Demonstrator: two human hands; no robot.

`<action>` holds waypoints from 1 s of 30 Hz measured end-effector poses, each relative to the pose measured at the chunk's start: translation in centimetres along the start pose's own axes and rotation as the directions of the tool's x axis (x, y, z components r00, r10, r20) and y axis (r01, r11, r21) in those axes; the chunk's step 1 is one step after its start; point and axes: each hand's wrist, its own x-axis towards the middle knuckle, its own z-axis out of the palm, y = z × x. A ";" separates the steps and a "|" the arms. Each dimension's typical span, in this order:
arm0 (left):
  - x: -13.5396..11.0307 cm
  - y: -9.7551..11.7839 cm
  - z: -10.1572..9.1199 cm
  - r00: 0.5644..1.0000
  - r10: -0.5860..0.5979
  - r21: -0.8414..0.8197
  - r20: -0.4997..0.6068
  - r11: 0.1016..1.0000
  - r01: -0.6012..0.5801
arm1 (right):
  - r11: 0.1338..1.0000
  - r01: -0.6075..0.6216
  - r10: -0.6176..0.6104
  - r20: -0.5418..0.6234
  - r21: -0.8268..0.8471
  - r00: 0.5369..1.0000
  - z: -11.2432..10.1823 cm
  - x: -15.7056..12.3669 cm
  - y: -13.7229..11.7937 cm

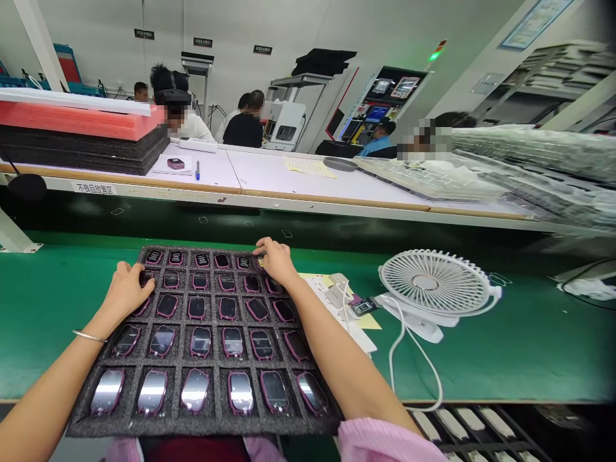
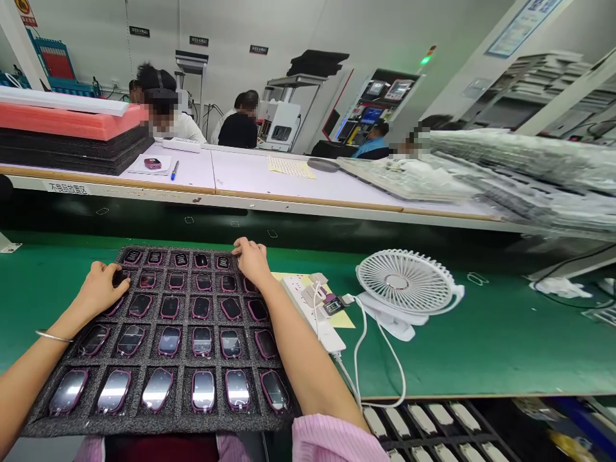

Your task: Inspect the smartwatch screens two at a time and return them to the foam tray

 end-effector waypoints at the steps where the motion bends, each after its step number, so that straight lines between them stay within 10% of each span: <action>1: 0.0 0.0 0.0 1.000 0.003 0.008 -0.006 1.000 -0.003 | 1.000 0.008 -0.008 0.009 0.003 1.000 0.0 0.0 -0.2; 8: -0.3 0.2 -0.5 0.988 0.123 0.092 -0.097 0.989 -0.114 | 0.985 0.169 -0.172 0.146 0.031 0.974 0.8 -0.4 -5.5; 13: -0.5 1.0 -1.4 0.991 0.137 0.100 -0.016 0.986 -0.134 | 0.934 0.354 -0.347 0.371 0.052 0.862 2.9 -0.3 -13.5; 19: 0.9 1.7 -2.9 0.969 0.156 0.077 0.190 0.982 -0.173 | 0.979 0.201 -0.166 0.402 -0.044 0.900 6.1 0.7 -20.3; 26: 2.0 2.7 -4.7 0.984 0.156 -0.169 0.087 0.976 -0.140 | 0.989 0.075 -0.117 0.356 0.128 0.927 3.7 0.8 -19.4; 30: 1.0 5.5 -6.2 0.964 0.195 -0.799 0.183 0.601 0.031 | 0.739 -0.207 -0.150 0.457 0.640 0.877 1.6 -0.2 -16.3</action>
